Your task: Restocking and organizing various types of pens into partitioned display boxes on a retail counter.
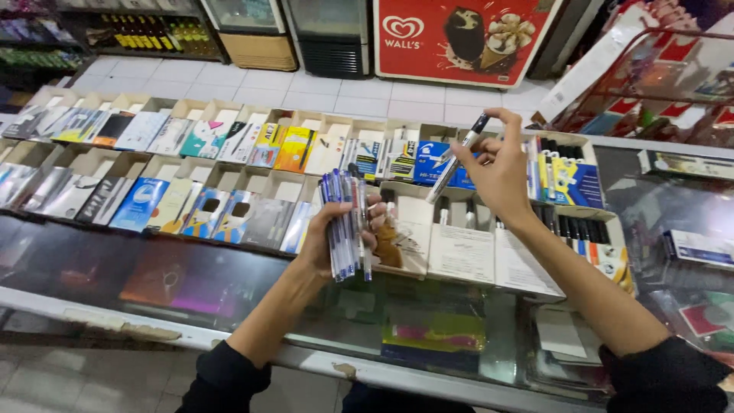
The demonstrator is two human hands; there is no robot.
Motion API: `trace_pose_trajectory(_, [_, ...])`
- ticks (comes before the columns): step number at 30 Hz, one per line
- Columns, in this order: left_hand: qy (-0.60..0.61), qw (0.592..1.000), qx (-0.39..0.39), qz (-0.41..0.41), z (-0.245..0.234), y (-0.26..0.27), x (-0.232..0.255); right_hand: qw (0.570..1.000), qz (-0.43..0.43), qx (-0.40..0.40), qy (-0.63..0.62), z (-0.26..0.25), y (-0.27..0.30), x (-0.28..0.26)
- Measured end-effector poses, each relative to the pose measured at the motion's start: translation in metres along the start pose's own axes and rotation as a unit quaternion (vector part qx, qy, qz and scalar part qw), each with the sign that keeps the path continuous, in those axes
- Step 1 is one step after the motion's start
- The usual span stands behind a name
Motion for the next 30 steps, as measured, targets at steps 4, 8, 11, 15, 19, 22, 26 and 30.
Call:
trace_pose_trajectory(4, [-0.033, 0.999, 0.006, 0.009, 0.007, 0.031, 0.021, 0.999, 0.032, -0.033, 0.007, 0.027, 0.005, 0.017])
trace_pose_trajectory(8, [-0.034, 0.999, -0.01, -0.018, 0.015, 0.044, 0.024, 0.992, 0.102, -0.067, 0.032, 0.051, 0.011, 0.04])
trace_pose_trajectory(11, [-0.094, 0.981, 0.166, 0.021, 0.048, 0.057, 0.025, 0.982, 0.104, -0.104, 0.121, 0.062, 0.02, 0.051])
trace_pose_trajectory(15, [-0.096, 0.993, 0.071, -0.003, 0.017, 0.047, 0.028, 0.965, 0.107, -0.159, 0.179, 0.079, 0.026, 0.051])
trace_pose_trajectory(19, [-0.049, 0.996, -0.06, -0.037, -0.004, 0.043, 0.03, 0.94, 0.133, -0.202, 0.242, 0.087, 0.034, 0.044])
trace_pose_trajectory(22, [-0.037, 0.995, -0.083, -0.045, -0.008, 0.042, 0.031, 0.917, 0.131, -0.23, 0.299, 0.09, 0.038, 0.037])
trace_pose_trajectory(26, [-0.061, 0.997, 0.056, -0.006, 0.03, 0.064, 0.031, 0.903, 0.104, -0.24, 0.341, 0.09, 0.039, 0.028])
trace_pose_trajectory(30, [-0.043, 0.991, -0.109, -0.057, 0.013, 0.06, 0.028, 0.935, 0.037, -0.175, 0.306, 0.087, 0.045, -0.005])
Point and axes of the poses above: each hand's wrist, its own y-axis away from the middle knuckle, its own z-axis out of the palm, x = y × z, the point moved 1 cm from there along -y, towards the middle knuckle, and after that the axes turned 10 degrees about x, right-handed, at the moved point
